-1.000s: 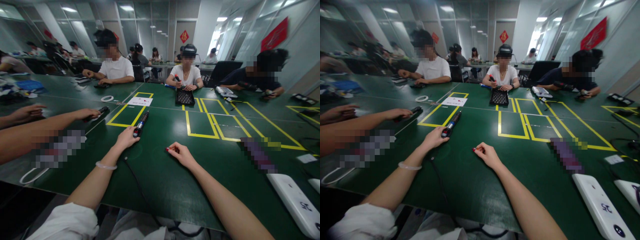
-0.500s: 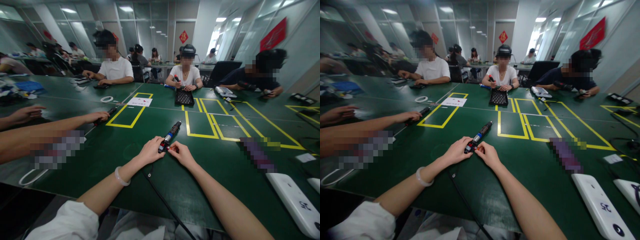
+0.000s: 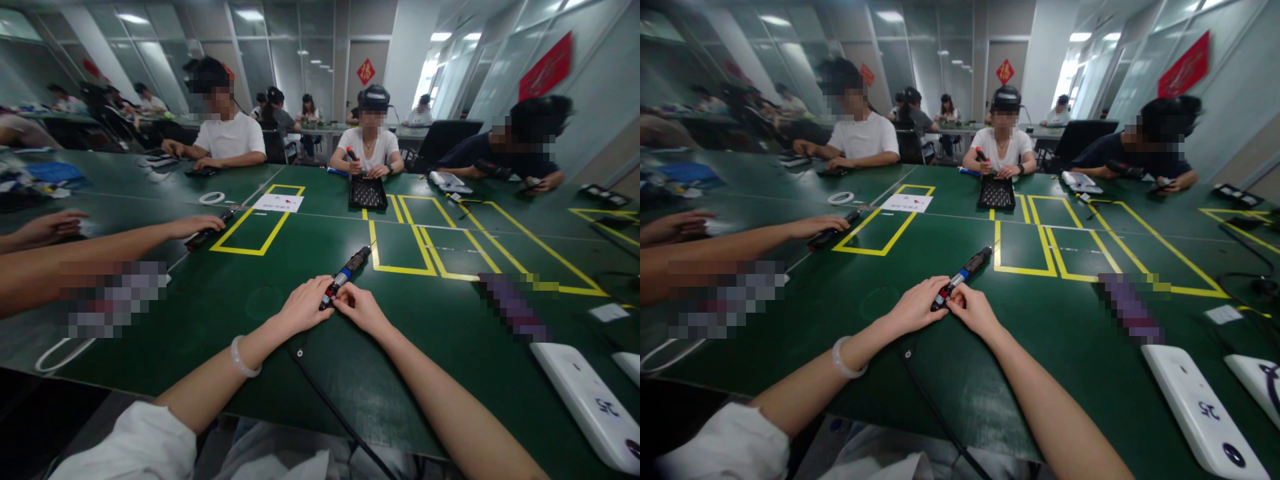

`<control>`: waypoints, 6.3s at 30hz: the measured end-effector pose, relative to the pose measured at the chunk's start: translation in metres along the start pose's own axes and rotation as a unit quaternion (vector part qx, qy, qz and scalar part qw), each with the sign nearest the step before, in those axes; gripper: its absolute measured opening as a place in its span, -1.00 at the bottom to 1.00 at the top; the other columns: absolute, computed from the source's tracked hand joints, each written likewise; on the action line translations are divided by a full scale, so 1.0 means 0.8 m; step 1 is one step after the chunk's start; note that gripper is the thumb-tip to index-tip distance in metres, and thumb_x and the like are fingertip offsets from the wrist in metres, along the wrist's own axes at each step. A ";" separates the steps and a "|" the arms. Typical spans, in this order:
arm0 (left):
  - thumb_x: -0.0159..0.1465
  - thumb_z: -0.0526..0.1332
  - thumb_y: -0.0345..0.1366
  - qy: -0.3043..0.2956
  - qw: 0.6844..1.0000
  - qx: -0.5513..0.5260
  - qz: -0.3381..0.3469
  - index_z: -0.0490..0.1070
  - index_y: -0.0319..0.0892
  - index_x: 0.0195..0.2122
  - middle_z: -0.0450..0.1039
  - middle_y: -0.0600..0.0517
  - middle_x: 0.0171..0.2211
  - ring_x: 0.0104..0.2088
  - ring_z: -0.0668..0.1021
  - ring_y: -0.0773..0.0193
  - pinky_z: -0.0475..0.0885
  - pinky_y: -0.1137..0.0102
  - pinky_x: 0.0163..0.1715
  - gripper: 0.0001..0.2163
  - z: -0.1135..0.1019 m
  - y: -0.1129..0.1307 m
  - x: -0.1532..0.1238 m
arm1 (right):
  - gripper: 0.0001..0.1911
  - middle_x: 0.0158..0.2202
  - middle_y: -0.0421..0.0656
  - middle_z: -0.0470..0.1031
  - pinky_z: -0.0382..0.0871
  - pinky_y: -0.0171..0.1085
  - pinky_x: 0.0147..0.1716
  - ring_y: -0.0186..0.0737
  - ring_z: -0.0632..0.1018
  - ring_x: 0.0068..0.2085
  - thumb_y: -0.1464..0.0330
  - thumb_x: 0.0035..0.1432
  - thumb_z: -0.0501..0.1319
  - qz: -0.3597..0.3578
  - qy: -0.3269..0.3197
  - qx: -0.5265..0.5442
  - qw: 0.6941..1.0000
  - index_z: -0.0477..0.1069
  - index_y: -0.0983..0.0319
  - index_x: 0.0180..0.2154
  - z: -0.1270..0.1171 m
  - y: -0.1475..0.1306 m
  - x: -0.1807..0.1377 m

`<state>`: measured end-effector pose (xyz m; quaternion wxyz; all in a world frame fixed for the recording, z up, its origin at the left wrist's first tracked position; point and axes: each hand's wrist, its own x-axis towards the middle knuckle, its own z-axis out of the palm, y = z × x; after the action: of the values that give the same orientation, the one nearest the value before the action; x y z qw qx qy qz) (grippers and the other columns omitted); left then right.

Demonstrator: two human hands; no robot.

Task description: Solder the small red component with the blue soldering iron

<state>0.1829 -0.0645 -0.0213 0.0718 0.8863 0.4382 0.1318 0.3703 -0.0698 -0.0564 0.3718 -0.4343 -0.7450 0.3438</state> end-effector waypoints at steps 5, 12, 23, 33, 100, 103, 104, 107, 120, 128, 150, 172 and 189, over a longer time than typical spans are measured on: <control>0.28 0.11 -0.06 0.017 0.999 0.038 -0.017 0.12 -0.12 0.21 0.28 -0.12 0.08 -0.02 0.44 0.06 0.34 0.23 -0.06 -0.49 0.004 0.008 0.003 | -0.90 -0.44 -0.22 0.44 0.24 -0.37 -0.41 -0.33 0.41 -0.47 0.38 0.23 0.10 -0.026 0.019 -0.026 0.999 0.36 0.23 -0.31 -0.004 -0.007 -0.003; 0.30 0.07 -0.10 0.009 0.997 0.070 -0.037 0.09 -0.08 0.24 0.27 -0.12 0.04 -0.10 0.45 0.10 0.36 0.26 -0.13 -0.50 0.009 0.004 0.010 | -0.90 -0.31 -0.17 0.47 0.28 -0.34 -0.32 -0.26 0.44 -0.31 0.37 0.24 0.13 -0.039 0.032 -0.053 0.997 0.40 0.21 -0.23 -0.004 0.000 -0.004; 0.29 0.06 -0.04 -0.003 0.983 0.102 -0.150 0.07 -0.09 0.26 0.23 -0.15 0.10 -0.02 0.42 0.02 0.38 0.24 -0.11 -0.46 -0.019 -0.097 0.007 | -0.92 -0.33 -0.17 0.45 0.30 -0.31 -0.28 -0.27 0.45 -0.30 0.41 0.23 0.14 -0.035 0.017 -0.077 0.996 0.41 0.22 -0.28 -0.013 0.000 -0.007; 0.26 0.04 0.01 -0.013 0.939 0.104 -0.328 0.06 -0.11 0.29 0.15 -0.20 0.20 0.12 0.34 -0.11 0.33 0.12 0.02 -0.39 -0.060 -0.255 -0.025 | -0.92 -0.33 -0.17 0.46 0.29 -0.30 -0.28 -0.26 0.45 -0.29 0.42 0.22 0.15 -0.029 0.013 -0.095 0.995 0.42 0.22 -0.28 -0.010 0.001 -0.006; 0.31 0.11 -0.15 -0.043 0.951 -0.305 0.019 0.36 -0.14 -0.14 0.51 0.04 -0.26 -0.22 0.55 0.28 0.40 0.41 -0.19 -0.79 -0.026 -0.014 0.000 | -0.83 -0.37 -0.22 0.44 0.25 -0.37 -0.41 -0.36 0.40 -0.42 0.30 0.17 0.21 0.009 0.001 0.098 0.995 0.35 0.24 -0.21 -0.002 -0.005 -0.005; 0.33 0.05 -0.09 -0.039 0.960 -0.278 -0.001 0.32 -0.12 -0.03 0.52 0.03 -0.25 -0.21 0.55 0.26 0.40 0.38 -0.18 -0.71 -0.031 -0.030 0.002 | -0.83 -0.38 -0.22 0.44 0.25 -0.36 -0.41 -0.35 0.40 -0.42 0.30 0.17 0.20 0.019 0.007 0.092 0.996 0.36 0.24 -0.21 -0.004 -0.004 -0.005; 0.33 0.03 -0.08 -0.029 0.966 -0.258 -0.013 0.30 -0.12 0.01 0.52 0.02 -0.23 -0.20 0.55 0.24 0.40 0.37 -0.17 -0.68 -0.033 -0.040 0.003 | -0.83 -0.39 -0.22 0.43 0.25 -0.36 -0.41 -0.35 0.40 -0.42 0.30 0.16 0.20 0.021 0.009 0.090 0.996 0.36 0.24 -0.21 -0.005 -0.003 -0.005; 0.31 0.05 -0.06 0.033 0.986 -0.151 -0.060 0.25 -0.12 0.12 0.45 -0.06 -0.05 -0.07 0.51 0.16 0.39 0.28 -0.06 -0.59 -0.041 -0.091 0.002 | -0.82 -0.40 -0.23 0.42 0.24 -0.36 -0.41 -0.35 0.40 -0.42 0.30 0.16 0.21 0.022 0.005 0.085 0.996 0.36 0.25 -0.21 -0.005 -0.001 -0.005; 0.20 0.24 -0.08 0.024 0.927 0.090 -0.364 0.08 -0.34 0.24 0.12 -0.24 0.24 0.10 0.34 -0.08 0.32 0.13 0.03 -0.33 -0.081 -0.308 -0.065 | -0.81 -0.40 -0.22 0.43 0.24 -0.36 -0.42 -0.35 0.40 -0.42 0.28 0.15 0.22 0.034 -0.005 0.078 0.996 0.38 0.25 -0.23 -0.003 -0.001 -0.004; 0.12 0.28 -0.09 0.018 0.940 0.104 -0.323 0.24 -0.32 0.15 0.32 -0.19 0.09 0.00 0.42 0.02 0.36 0.26 -0.06 -0.38 -0.074 -0.294 -0.047 | -0.81 -0.40 -0.23 0.43 0.22 -0.37 -0.43 -0.36 0.39 -0.43 0.27 0.15 0.22 0.032 -0.006 0.074 0.997 0.38 0.25 -0.24 0.001 0.001 -0.004; 0.12 0.21 -0.19 0.014 0.999 -0.041 -0.027 0.14 -0.12 0.20 0.24 -0.11 0.11 0.05 0.43 0.07 0.39 0.26 0.01 -0.40 -0.002 -0.034 0.003 | -0.88 -0.46 -0.25 0.42 0.25 -0.36 -0.43 -0.33 0.41 -0.46 0.30 0.15 0.21 0.023 0.030 -0.020 0.999 0.33 0.22 -0.30 0.001 0.010 0.001; 0.27 0.07 -0.02 0.005 0.999 0.030 -0.026 0.09 -0.08 0.25 0.26 -0.15 0.08 -0.07 0.47 0.06 0.39 0.21 -0.10 -0.46 0.005 0.003 0.001 | -0.91 -0.43 -0.23 0.43 0.23 -0.37 -0.42 -0.33 0.40 -0.46 0.38 0.21 0.09 -0.021 0.005 -0.005 1.000 0.34 0.23 -0.33 -0.005 -0.009 -0.005; 0.27 0.09 -0.06 -0.018 0.981 0.120 -0.151 0.09 -0.09 0.24 0.22 -0.17 0.10 0.00 0.40 -0.01 0.38 0.23 -0.12 -0.46 -0.022 -0.076 0.008 | -0.89 -0.42 -0.22 0.43 0.25 -0.36 -0.38 -0.31 0.42 -0.41 0.38 0.22 0.11 -0.019 -0.004 -0.014 1.000 0.40 0.23 -0.27 -0.013 0.003 -0.009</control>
<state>0.1356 -0.0226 -0.0180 -0.0078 0.8141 0.5785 0.0502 0.3827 -0.0732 -0.0554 0.3696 -0.4239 -0.7590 0.3281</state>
